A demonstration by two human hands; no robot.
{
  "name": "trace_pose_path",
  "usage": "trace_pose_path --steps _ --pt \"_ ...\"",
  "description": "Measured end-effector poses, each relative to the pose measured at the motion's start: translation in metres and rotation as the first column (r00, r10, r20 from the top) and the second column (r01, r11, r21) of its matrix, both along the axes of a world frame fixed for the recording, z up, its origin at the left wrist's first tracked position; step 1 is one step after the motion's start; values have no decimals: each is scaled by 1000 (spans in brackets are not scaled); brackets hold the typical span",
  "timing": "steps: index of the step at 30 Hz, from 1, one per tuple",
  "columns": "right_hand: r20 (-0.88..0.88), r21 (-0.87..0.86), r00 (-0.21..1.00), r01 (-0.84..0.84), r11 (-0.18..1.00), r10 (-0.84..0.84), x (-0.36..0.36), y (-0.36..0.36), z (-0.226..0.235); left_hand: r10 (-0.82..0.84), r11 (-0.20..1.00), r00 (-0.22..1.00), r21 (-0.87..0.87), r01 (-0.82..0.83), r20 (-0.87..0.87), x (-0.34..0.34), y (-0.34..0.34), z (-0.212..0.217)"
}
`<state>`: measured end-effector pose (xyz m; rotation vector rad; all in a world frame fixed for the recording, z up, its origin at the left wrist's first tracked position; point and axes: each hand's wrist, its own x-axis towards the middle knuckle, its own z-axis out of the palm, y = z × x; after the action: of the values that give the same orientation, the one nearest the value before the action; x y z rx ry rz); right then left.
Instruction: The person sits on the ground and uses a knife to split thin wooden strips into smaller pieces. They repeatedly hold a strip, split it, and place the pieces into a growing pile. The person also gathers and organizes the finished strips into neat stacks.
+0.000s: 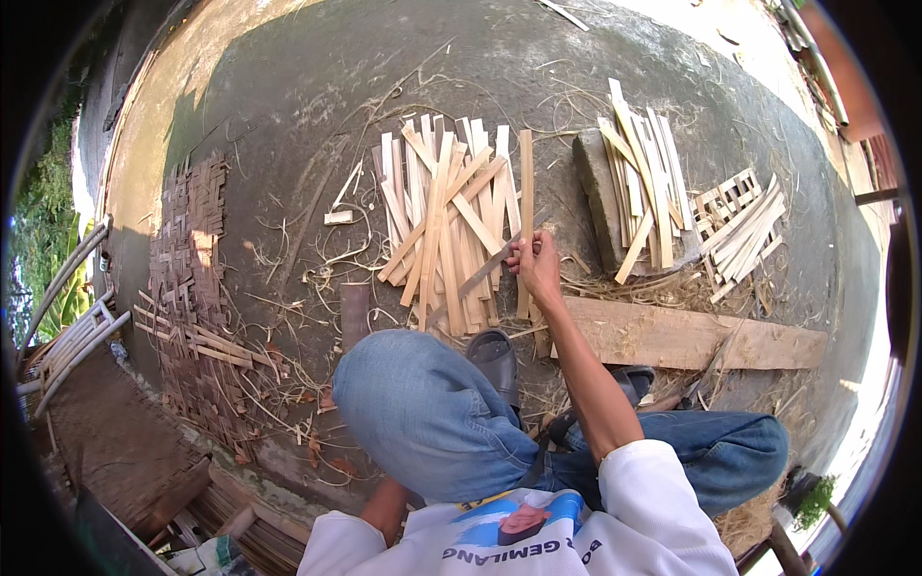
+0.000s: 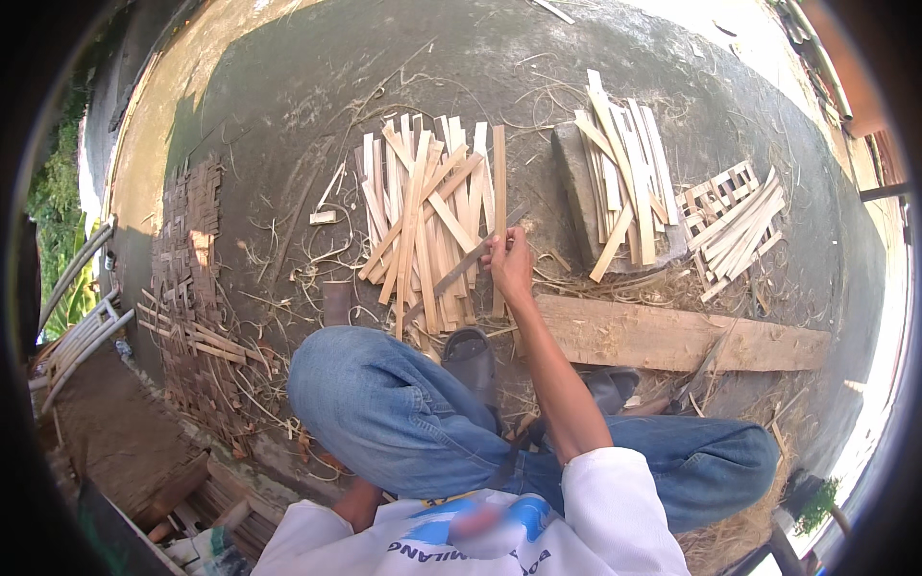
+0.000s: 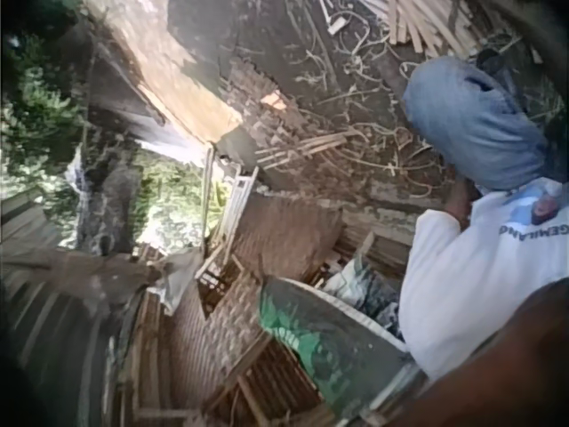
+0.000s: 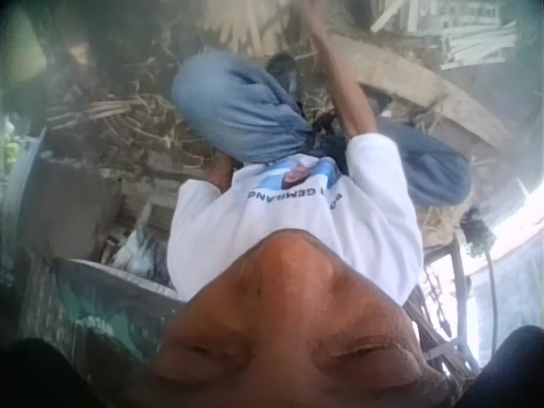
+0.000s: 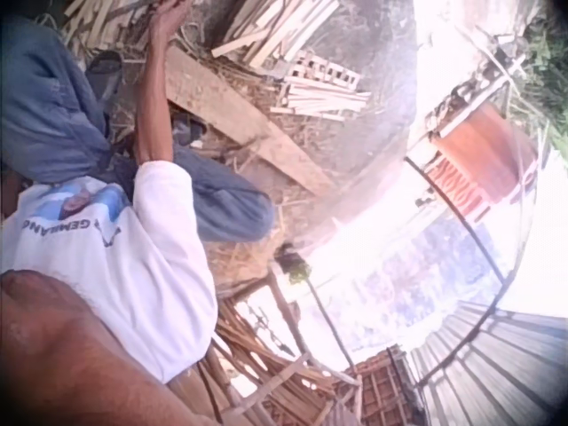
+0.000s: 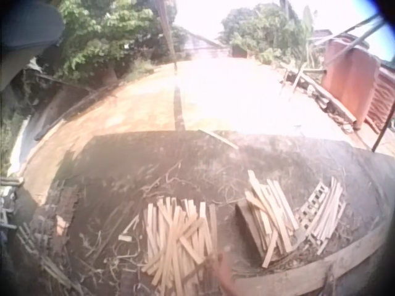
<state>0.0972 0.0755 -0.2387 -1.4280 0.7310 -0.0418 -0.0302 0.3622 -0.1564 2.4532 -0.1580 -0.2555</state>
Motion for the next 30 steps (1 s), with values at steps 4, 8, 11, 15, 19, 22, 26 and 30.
trace_pose_path --steps 4,8,11,15,19,22,26,30 --pt "-27 -184 997 63 981 -69 -19 -11 19 116 993 974 -59 -107 194 95 -23 -16" --pt "-39 -266 996 -94 959 86 -10 16 39 136 989 945 19 -148 297 175 -46 -31" --pt "-23 -170 989 -149 974 147 1 41 26 57 987 990 144 -76 132 201 -71 -38" --pt "-119 1 961 -249 968 248 8 69 38 205 977 966 -23 -211 -159 210 -60 -51" --pt "-54 147 977 -195 970 204 1 80 35 219 931 938 -229 -284 -270 209 -41 -59" --pt "0 230 985 -169 958 174 1 86 29 171 804 870 -445 -394 -462 206 -37 -51" --pt "54 258 985 -174 950 165 9 95 36 76 636 812 -599 -486 -578 193 -51 -30" --pt "102 136 990 -114 984 100 21 97 37 13 656 783 -586 -476 -622 191 -60 -27"
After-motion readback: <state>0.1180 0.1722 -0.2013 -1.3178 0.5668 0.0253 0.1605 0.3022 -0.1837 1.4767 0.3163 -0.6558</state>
